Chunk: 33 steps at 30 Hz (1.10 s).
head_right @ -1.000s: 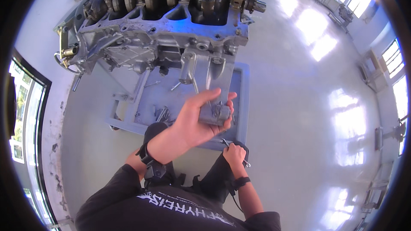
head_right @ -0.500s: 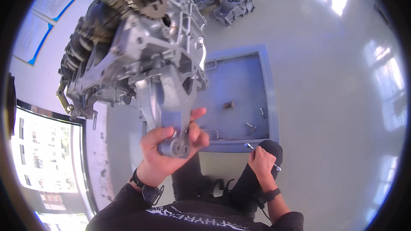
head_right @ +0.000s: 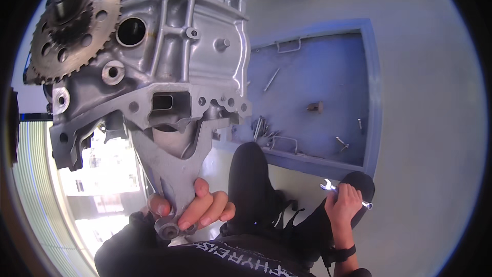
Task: The recorder uses various wrenches and hand tools to remove components from an internal combustion engine block mounted on a stand.
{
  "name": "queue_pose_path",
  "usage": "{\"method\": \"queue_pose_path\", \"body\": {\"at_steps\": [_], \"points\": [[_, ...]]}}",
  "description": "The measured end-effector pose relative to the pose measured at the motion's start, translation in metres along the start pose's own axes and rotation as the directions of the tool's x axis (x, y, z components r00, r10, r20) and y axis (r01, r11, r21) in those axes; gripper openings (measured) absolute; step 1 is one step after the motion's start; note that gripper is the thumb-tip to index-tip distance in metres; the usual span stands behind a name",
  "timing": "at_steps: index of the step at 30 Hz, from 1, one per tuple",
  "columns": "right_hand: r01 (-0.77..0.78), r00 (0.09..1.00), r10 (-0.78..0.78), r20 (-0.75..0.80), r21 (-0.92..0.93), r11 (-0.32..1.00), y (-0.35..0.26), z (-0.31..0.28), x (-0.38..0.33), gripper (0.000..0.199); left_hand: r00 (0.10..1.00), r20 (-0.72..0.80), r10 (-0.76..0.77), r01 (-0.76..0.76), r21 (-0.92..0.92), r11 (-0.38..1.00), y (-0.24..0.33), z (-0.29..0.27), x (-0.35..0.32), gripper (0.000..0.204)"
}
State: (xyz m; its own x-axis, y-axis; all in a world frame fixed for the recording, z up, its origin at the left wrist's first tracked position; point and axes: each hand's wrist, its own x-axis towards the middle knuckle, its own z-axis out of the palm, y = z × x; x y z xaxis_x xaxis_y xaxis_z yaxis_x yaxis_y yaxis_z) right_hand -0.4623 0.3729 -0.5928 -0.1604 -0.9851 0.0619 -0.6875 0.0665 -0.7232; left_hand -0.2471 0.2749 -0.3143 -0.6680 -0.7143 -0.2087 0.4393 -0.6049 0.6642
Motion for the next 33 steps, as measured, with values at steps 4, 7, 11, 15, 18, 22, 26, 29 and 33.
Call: {"method": "queue_pose_path", "body": {"at_steps": [4,7,11,15,18,22,26,29,33], "points": [[-0.042,0.998,0.041,0.044,0.024,0.999,0.001,0.0,0.006,0.011,0.998,-0.042,-0.043,0.046,0.056,0.997,0.008,-0.001,0.002,0.062],[-0.065,0.995,0.062,0.077,0.034,0.997,0.001,-0.001,0.009,0.008,0.985,0.047,-0.164,0.158,0.115,0.981,0.015,-0.004,0.007,0.038],[-0.058,0.994,0.05,0.097,0.072,0.996,0.005,0.003,0.005,0.007,0.955,0.11,-0.277,0.261,0.144,0.955,0.014,-0.011,-0.001,0.034],[-0.033,0.995,0.024,0.095,0.092,0.995,0.006,0.002,0.006,0.007,0.963,0.102,-0.249,0.239,0.107,0.965,0.018,-0.007,0.007,0.035],[-0.084,0.987,0.071,0.145,0.084,0.993,0.009,0.0,0.001,0.007,0.979,-0.059,-0.195,0.199,0.063,0.978,0.013,0.004,0.008,0.043],[-0.056,0.994,0.046,0.096,0.102,0.993,0.007,0.002,0.004,0.009,0.971,0.077,-0.226,0.218,0.098,0.971,0.013,-0.007,0.015,0.05],[-0.058,0.992,0.044,0.119,0.116,0.992,0.01,0.001,0.001,0.011,0.965,0.101,-0.243,0.234,0.096,0.968,0.015,-0.011,0.015,0.046],[-0.055,0.992,0.041,0.122,0.117,0.992,0.011,0.002,0.0,0.012,0.964,0.09,-0.252,0.239,0.129,0.962,0.017,-0.009,0.015,0.044],[-0.064,0.988,0.048,0.149,0.104,0.992,0.014,0.001,-0.001,0.01,0.97,0.082,-0.228,0.213,0.158,0.964,0.016,-0.012,0.016,0.043]]}}
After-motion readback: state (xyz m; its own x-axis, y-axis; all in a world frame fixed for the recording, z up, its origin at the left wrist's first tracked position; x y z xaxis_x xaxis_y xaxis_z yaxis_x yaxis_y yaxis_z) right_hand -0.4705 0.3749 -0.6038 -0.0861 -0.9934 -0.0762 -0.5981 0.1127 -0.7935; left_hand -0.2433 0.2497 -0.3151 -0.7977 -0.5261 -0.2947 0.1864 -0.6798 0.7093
